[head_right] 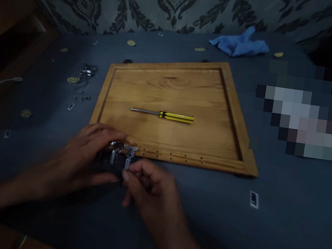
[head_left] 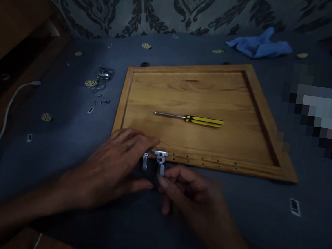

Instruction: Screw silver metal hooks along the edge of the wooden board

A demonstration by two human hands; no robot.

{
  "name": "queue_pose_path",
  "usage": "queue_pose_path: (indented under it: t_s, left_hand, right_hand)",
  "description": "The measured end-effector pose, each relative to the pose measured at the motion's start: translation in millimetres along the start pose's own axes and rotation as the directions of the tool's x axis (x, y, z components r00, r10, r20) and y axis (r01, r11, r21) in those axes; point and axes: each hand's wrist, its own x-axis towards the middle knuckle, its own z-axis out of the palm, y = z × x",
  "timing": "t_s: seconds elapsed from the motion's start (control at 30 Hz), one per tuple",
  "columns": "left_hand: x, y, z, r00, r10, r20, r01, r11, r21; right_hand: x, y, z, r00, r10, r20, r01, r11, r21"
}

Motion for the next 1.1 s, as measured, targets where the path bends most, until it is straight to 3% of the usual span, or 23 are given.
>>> queue_pose_path:
  t_s: [0.43,1.1]
  left_hand:
    - [5.0,-2.6,7.5,1.0,0.0,0.018,0.001,0.996,-0.094]
    - [9.8,-1.4,8.0,0.997,-0.073,0.021,0.076,0.984,-0.16]
  right_hand:
    - [3.5,-2.9,0.6,1.0,0.005,-0.022,-0.005,1.0,-0.011]
    - [6.1,-10.0,-0.3,0.999,0.026,0.036,-0.025,1.0,-0.008]
